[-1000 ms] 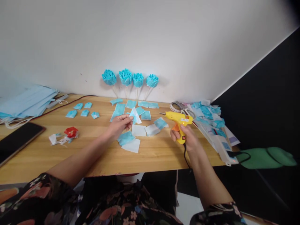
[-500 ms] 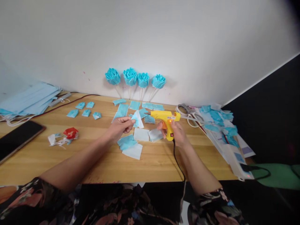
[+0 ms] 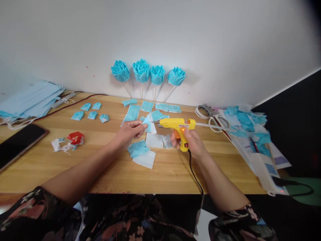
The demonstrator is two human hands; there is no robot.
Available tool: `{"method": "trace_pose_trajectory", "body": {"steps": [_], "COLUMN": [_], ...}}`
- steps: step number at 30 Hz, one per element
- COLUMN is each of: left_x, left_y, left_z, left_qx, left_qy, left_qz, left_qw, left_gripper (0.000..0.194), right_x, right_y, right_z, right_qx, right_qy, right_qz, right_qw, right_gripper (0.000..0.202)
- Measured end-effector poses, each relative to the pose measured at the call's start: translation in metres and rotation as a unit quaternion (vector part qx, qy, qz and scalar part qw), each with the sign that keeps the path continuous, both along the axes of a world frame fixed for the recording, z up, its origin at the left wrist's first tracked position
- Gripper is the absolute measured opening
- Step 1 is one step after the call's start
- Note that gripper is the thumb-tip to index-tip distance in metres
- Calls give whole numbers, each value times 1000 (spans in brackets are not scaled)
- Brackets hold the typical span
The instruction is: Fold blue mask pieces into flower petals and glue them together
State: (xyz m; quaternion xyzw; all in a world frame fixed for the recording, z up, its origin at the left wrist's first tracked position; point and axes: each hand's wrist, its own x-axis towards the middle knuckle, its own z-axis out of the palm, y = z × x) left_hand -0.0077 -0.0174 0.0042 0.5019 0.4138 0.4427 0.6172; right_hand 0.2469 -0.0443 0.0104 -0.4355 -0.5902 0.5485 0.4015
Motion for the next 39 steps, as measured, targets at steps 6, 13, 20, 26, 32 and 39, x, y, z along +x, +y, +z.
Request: {"method": "trace_pose_trajectory", "body": {"steps": [6, 13, 20, 26, 32, 39], "left_x": [0, 0, -1, -1, 0, -1], "left_y": [1, 1, 1, -1, -1, -1], "left_z": [-2, -5, -4, -1, 0, 0], "left_qx": [9, 18, 22, 13, 10, 10], "left_qy": [5, 6, 10, 5, 2, -5], "left_qz": [1, -3, -8, -5, -12, -12], "left_qw": [1000, 1000, 1000, 1000, 1000, 1000], "left_gripper": [44, 43, 44, 42, 43, 41], "right_x": [1, -2, -2, -3, -4, -5], "right_y": [0, 0, 0, -1, -1, 0], "right_z": [-2, 0, -2, 1, 0, 0], "right_qx": [-2, -1, 2, 0, -8, -12], "right_qy": [6, -7, 15, 4, 13, 23], "right_qz": [-7, -20, -22, -29, -37, -35], "right_qw": [1000, 1000, 1000, 1000, 999, 999], "right_gripper": [67, 67, 63, 63, 61, 59]}}
